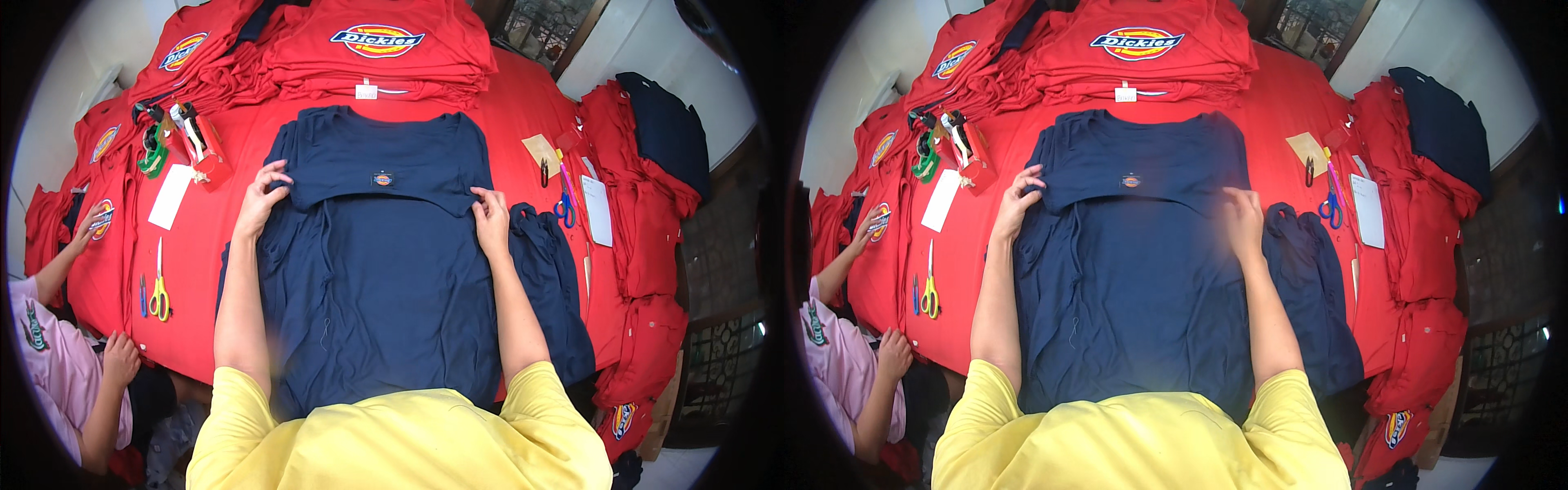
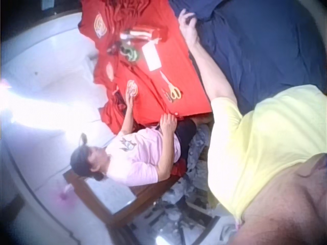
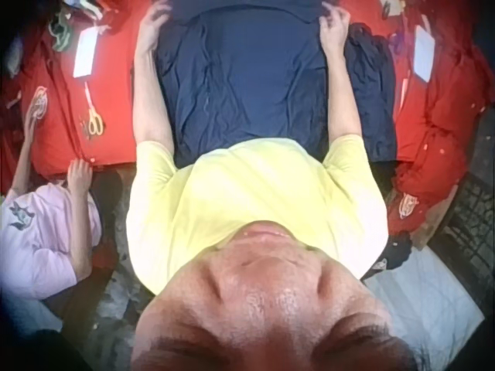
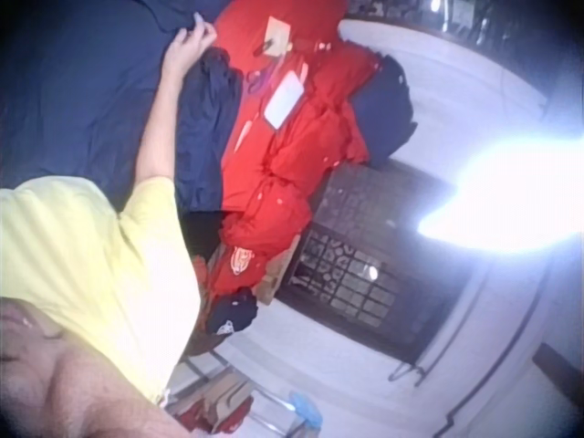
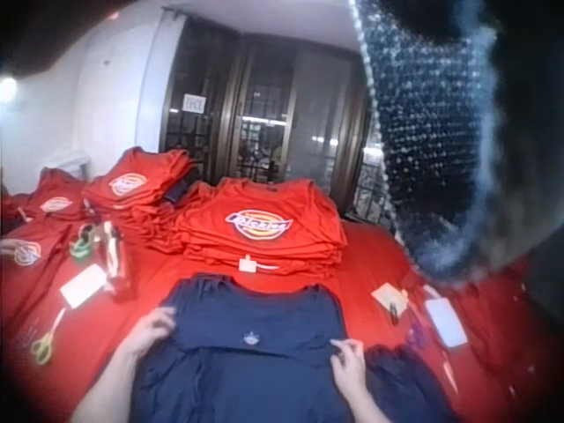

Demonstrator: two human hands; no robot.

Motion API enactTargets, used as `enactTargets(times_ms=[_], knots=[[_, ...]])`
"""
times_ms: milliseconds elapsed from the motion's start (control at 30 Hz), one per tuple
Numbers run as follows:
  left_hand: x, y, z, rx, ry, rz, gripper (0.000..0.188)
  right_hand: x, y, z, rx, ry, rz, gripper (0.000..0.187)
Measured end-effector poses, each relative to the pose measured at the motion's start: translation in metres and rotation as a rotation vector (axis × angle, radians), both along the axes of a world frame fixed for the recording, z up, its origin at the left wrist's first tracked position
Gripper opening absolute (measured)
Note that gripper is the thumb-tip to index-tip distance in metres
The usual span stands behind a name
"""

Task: The person separates a stack of navy shirts by cutting connecting threads with scissors and then folds the individual shirts on a red-covered table.

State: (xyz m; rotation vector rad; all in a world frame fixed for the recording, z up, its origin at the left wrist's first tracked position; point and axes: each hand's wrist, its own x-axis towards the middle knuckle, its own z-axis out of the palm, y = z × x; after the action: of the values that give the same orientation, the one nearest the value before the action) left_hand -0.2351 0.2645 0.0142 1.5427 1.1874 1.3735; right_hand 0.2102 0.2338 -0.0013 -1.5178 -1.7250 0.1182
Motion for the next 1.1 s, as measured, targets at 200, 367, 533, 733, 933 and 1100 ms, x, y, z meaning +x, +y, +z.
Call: enactTargets(times_ms=[200, 367, 533, 733, 933, 1100], knots=[[0.028, -0.003, 0.048, -0.164, -0.296, 0.027, 0.015, -0.012, 0.016, 0.054, -0.047, 1.069, 0.155, 0.037], [0.047, -0.028, 0.067, -0.192, -0.369, -0.105, 0.023, 0.031, -0.008, 0.031, -0.221, 0.408, -0.065, 0.033], [0.044, -0.047, 0.069, -0.199, -0.369, -0.132, 0.023, 0.062, -0.06, 0.003, -0.103, -0.178, -0.287, 0.02], [0.052, -0.049, 0.076, -0.189, -0.257, -0.094, 0.018, 0.122, -0.067, -0.017, -0.123, -0.079, -0.38, 0.019], [0.075, -0.057, 0.082, 0.004, -0.066, -0.042, 0.021, 0.128, -0.066, -0.031, 0.023, -0.109, -0.287, 0.017], [0.096, -0.09, 0.094, 0.152, 0.035, -0.05, 0.02, 0.088, -0.058, -0.008, -0.025, 0.125, -0.24, 0.018]])
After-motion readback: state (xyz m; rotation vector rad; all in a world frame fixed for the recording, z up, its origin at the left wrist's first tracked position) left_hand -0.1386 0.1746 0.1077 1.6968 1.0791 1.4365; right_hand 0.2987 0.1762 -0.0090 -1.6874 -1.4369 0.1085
